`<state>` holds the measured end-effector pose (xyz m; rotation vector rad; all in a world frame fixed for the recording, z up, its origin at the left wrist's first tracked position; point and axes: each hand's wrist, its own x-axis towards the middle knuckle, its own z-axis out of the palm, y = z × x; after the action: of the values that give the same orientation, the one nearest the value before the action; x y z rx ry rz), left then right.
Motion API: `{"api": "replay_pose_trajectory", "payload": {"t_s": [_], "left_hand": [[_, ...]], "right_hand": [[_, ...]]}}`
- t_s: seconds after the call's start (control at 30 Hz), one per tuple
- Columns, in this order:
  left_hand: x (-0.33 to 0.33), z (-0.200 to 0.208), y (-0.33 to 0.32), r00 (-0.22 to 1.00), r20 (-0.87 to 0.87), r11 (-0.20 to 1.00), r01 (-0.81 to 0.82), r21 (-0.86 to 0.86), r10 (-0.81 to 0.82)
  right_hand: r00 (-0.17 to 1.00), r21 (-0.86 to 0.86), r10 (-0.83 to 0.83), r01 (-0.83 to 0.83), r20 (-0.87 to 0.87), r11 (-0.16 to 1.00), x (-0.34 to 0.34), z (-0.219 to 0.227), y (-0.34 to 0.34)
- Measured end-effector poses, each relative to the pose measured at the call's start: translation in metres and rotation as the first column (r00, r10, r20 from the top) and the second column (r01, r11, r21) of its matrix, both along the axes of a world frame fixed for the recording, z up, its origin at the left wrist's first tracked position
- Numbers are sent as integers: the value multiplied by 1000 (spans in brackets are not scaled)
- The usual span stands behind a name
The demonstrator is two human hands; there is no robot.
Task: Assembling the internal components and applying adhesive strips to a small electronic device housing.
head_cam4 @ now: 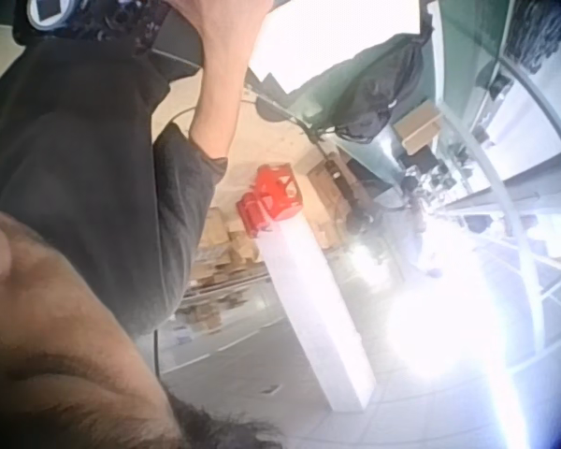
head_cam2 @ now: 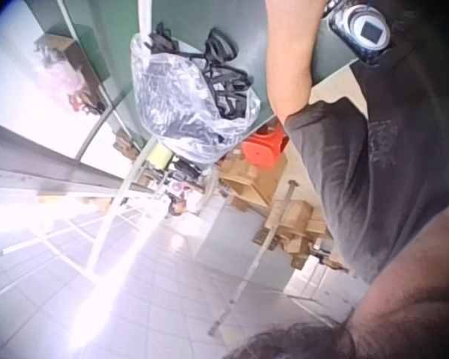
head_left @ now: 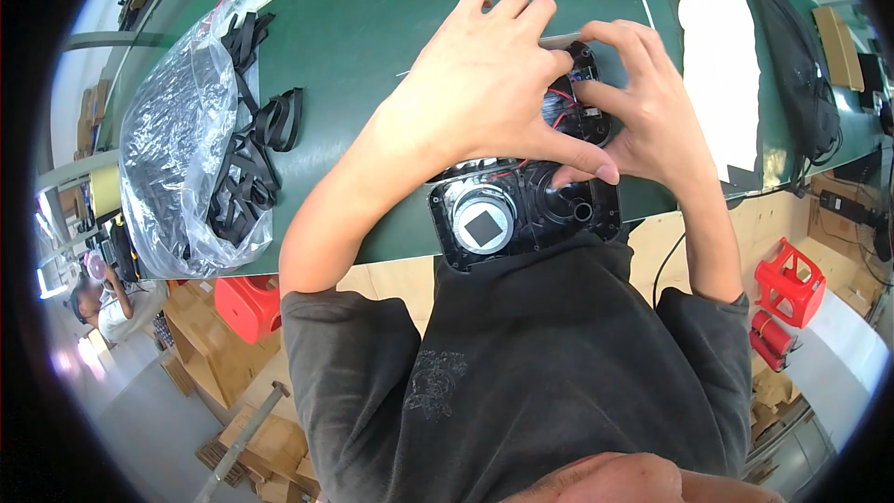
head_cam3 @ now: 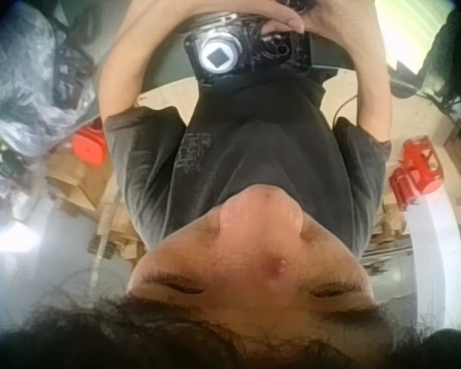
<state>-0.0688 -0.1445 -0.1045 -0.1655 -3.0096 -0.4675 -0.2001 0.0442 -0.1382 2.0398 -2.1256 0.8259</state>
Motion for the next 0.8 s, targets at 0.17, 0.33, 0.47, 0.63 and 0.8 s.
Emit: {"api": "replay_pose_trajectory", "payload": {"t_s": [0.17,0.33,0.47,0.63,0.8], "left_hand": [[10,-1,-13,976,-194,994,106,3,-103],[64,10,-15,958,-282,989,83,122,-46],[117,-5,10,956,-290,984,3,178,50],[144,-34,35,970,-200,984,-113,139,140],[148,-60,48,958,-178,952,-178,251,226]], "right_hand": [[999,21,7,-8,42,1000,-2,-2,-3],[1000,8,13,-13,6,1000,-5,2,1],[999,-64,35,-33,33,997,-8,11,-1],[997,-45,-33,36,74,998,-3,1,-7],[992,22,-45,43,122,999,1,-5,-9]]}}
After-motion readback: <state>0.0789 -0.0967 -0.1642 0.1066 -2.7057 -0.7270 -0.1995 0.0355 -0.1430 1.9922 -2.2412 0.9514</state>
